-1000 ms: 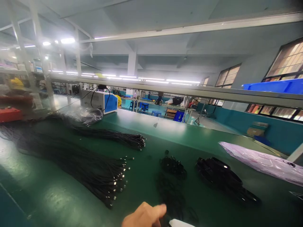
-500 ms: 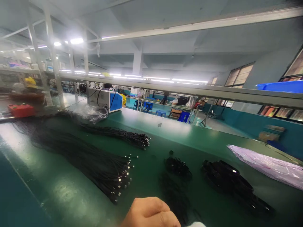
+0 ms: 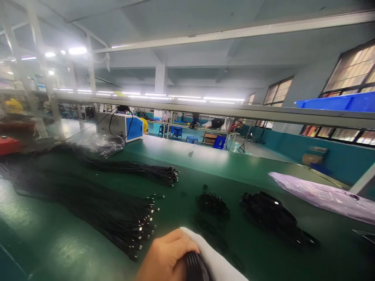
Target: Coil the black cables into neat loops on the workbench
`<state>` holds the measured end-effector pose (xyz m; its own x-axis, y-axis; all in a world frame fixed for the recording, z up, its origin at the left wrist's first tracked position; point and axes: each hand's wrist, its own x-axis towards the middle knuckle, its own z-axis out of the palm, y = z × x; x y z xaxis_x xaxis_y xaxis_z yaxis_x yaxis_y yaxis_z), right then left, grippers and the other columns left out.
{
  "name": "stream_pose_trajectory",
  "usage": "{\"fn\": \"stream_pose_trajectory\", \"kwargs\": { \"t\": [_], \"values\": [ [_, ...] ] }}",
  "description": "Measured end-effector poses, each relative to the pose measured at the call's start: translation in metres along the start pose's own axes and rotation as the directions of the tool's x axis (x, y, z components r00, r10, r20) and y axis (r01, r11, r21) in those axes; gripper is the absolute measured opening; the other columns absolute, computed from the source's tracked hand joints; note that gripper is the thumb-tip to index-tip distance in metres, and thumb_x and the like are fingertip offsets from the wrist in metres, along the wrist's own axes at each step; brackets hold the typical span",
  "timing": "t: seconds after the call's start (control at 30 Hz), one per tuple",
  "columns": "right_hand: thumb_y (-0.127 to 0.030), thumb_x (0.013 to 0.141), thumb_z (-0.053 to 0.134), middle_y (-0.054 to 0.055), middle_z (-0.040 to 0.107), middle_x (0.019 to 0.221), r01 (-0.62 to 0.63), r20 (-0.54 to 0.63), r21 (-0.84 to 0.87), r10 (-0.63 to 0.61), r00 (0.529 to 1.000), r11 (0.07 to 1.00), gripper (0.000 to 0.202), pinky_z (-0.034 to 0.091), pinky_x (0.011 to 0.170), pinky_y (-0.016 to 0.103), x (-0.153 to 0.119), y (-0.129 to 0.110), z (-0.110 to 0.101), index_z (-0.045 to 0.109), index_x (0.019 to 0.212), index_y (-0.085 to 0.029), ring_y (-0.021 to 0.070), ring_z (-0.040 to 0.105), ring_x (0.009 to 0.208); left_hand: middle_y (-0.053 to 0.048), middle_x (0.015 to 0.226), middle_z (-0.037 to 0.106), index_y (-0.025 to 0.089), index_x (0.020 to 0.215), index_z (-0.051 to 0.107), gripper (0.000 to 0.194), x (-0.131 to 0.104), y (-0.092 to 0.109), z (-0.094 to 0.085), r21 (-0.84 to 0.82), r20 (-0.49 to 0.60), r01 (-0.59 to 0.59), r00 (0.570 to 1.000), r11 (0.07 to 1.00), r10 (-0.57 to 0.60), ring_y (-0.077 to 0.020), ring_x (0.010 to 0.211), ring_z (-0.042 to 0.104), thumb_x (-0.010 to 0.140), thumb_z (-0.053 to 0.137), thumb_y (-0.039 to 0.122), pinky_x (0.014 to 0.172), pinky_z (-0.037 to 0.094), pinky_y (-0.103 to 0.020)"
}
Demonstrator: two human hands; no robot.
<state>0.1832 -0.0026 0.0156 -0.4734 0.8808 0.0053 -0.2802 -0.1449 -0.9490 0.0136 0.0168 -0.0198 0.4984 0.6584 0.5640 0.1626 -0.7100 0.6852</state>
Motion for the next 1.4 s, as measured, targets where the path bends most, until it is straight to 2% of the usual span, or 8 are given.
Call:
{"fn": "stream_pose_trajectory", "kwargs": {
  "t": [0.2,0.37,0.53,0.7,0.87,1.0,1.17,1.4],
  "values": [
    [-0.024,0.059,0.077,0.004,0.061,0.08,-0.034,0.039,-0.033,0.036,0.999,0.999,0.028,0.046,0.069,0.027,0.011,0.023,-0.005,0.067,0.082,-0.013,0.0162,0.057,0.075,0.001,0.079,0.06,0.019,0.093,0.062,0.027,-0.002,-0.002,0.003,-0.06,-0.001,0.245,0.969,0.968,-0.245,-0.0124,0.069,0.059,0.074,0.047,0.006,0.062,0.046,-0.021],
    [-0.038,0.064,0.076,0.003,0.053,0.075,-0.234,0.141,0.205,0.208,0.968,0.95,0.035,0.043,0.059,0.024,0.004,0.024,0.0,0.062,0.08,-0.01,0.0116,0.055,0.062,0.008,0.061,0.053,0.018,0.091,0.053,0.019,0.006,-0.001,0.002,-0.27,0.084,0.528,0.846,0.806,-0.526,-0.0097,0.047,0.055,0.074,0.047,0.011,0.045,0.043,-0.019],
    [-0.04,0.065,0.076,0.007,0.059,0.077,-0.222,0.105,0.125,0.21,0.972,0.967,0.036,0.045,0.059,0.025,0.002,0.026,0.0,0.064,0.079,-0.009,0.014,0.055,0.067,0.009,0.058,0.052,0.019,0.087,0.05,0.021,0.015,0.0,0.004,-0.281,0.181,0.685,0.726,0.673,-0.663,-0.0097,0.038,0.049,0.067,0.05,0.013,0.035,0.038,-0.02],
    [-0.037,0.07,0.073,0.008,0.063,0.072,-0.214,0.052,0.176,0.208,0.977,0.961,0.043,0.045,0.056,0.024,0.005,0.047,-0.004,0.059,0.099,-0.009,0.0137,0.058,0.061,0.007,0.058,0.054,0.021,0.079,0.052,0.017,0.016,-0.004,0.01,0.079,0.049,0.645,0.759,0.761,-0.649,-0.0103,0.049,0.049,0.067,0.049,0.01,0.046,0.032,-0.021],
    [-0.036,0.07,0.072,0.006,0.061,0.076,-0.205,-0.072,0.155,0.218,0.973,0.966,0.034,0.044,0.046,0.021,0.008,0.06,-0.011,0.059,0.09,-0.011,0.0128,0.057,0.057,0.006,0.064,0.058,0.023,0.081,0.054,0.013,0.011,-0.005,0.001,0.233,0.019,0.625,0.763,0.745,-0.646,-0.0138,0.062,0.051,0.069,0.054,0.016,0.056,0.032,-0.025],
    [-0.035,0.081,0.063,0.004,0.057,0.073,-0.087,-0.076,0.31,0.116,0.99,0.947,0.025,0.044,0.053,0.026,0.01,0.067,-0.012,0.059,0.09,-0.011,0.0147,0.058,0.061,0.001,0.088,0.059,0.021,0.077,0.058,0.017,-0.01,-0.006,0.009,0.232,0.093,0.497,0.844,0.836,-0.528,-0.0182,0.085,0.052,0.062,0.063,0.016,0.075,0.036,-0.028],
    [-0.022,0.087,0.057,0.005,0.057,0.078,-0.015,-0.007,0.406,0.019,1.0,0.914,0.012,0.046,0.065,0.027,0.013,0.069,-0.007,0.059,0.086,-0.01,0.014,0.058,0.073,-0.001,0.088,0.062,0.018,0.063,0.057,0.012,-0.026,-0.011,0.027,0.291,0.1,0.311,0.931,0.905,-0.352,-0.0221,0.09,0.049,0.065,0.068,0.017,0.08,0.033,-0.034],
    [-0.029,0.077,0.068,0.007,0.06,0.082,-0.252,0.039,0.354,0.255,0.966,0.901,0.029,0.047,0.05,0.022,0.007,0.067,-0.017,0.06,0.098,-0.011,0.0161,0.062,0.069,0.002,0.082,0.063,0.022,0.091,0.062,0.025,-0.009,-0.007,-0.002,0.022,0.093,0.542,0.835,0.84,-0.542,-0.0155,0.075,0.055,0.068,0.058,0.013,0.069,0.04,-0.026]
  ]
}}
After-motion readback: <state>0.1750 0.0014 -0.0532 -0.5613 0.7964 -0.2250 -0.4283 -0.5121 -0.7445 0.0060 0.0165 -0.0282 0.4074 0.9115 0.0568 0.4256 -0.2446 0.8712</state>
